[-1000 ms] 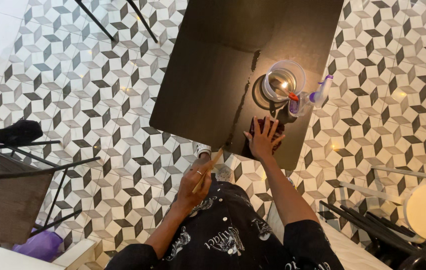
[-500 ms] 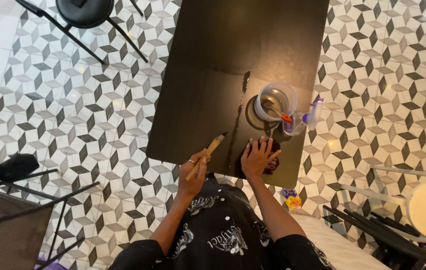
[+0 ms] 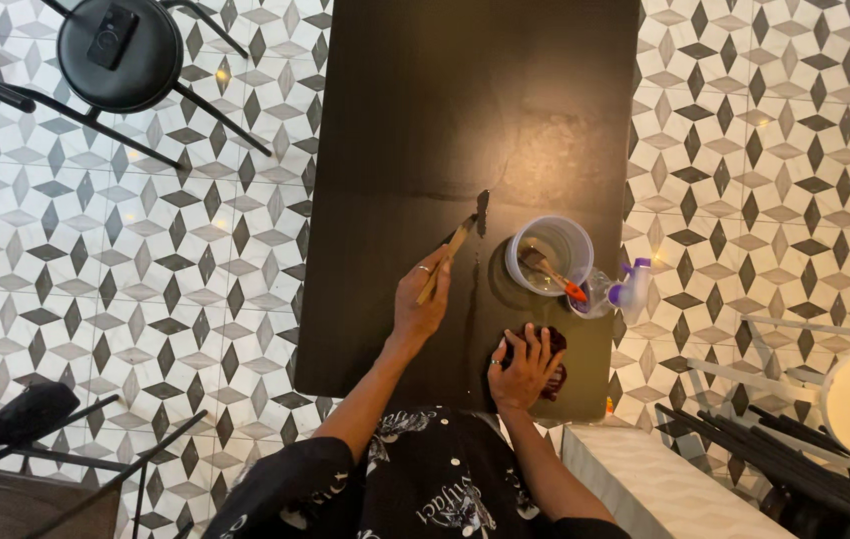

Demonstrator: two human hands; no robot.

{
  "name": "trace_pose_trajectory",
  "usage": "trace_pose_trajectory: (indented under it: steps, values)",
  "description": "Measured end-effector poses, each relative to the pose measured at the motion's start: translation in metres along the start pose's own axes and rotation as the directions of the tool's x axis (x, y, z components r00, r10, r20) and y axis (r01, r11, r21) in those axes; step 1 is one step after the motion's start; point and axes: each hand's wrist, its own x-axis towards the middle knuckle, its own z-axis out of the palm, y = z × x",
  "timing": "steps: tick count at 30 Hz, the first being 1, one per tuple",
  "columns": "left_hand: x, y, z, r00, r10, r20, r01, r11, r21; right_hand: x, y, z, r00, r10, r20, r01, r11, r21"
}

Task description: The person applies a dark liquid from a container onto a table surface using a brush and then wipes the area with a cloth.

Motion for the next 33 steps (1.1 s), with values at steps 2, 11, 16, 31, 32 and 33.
trace_pose_trajectory:
  steps: [2, 11, 16, 31, 32, 33]
  values:
    - [0.018, -0.003, 0.015, 0.997, 0.071, -0.01, -0.071, 0.997, -0.005, 0.003, -0.002, 0.0, 1.0, -0.005, -0.019, 0.005, 1.0, 0.016]
    - [0.038, -0.034, 0.014, 1.0, 0.014, 0.009, -0.013, 0.998, -0.069, 0.006, -0.006, 0.001, 1.0, 0.013, 0.023, -0.012, 1.0, -0.022]
    - [0.037, -0.062, -0.026, 0.994, -0.081, -0.067, 0.076, 0.994, -0.073, 0.005, -0.006, 0.002, 1.0, 0.004, 0.031, -0.003, 1.0, -0.023]
    - [0.047, -0.095, -0.15, 0.97, 0.035, -0.239, 0.021, 0.974, 0.225, 0.001, -0.005, 0.004, 1.0, -0.006, 0.017, 0.007, 0.999, -0.031]
    - [0.047, -0.093, -0.154, 0.97, 0.037, -0.241, 0.022, 0.971, 0.237, 0.001, -0.004, 0.005, 1.0, -0.002, 0.016, 0.003, 1.0, -0.028]
    - [0.046, -0.091, -0.156, 0.97, 0.037, -0.24, 0.024, 0.969, 0.248, 0.0, -0.003, 0.004, 1.0, 0.004, 0.015, -0.004, 1.0, -0.027]
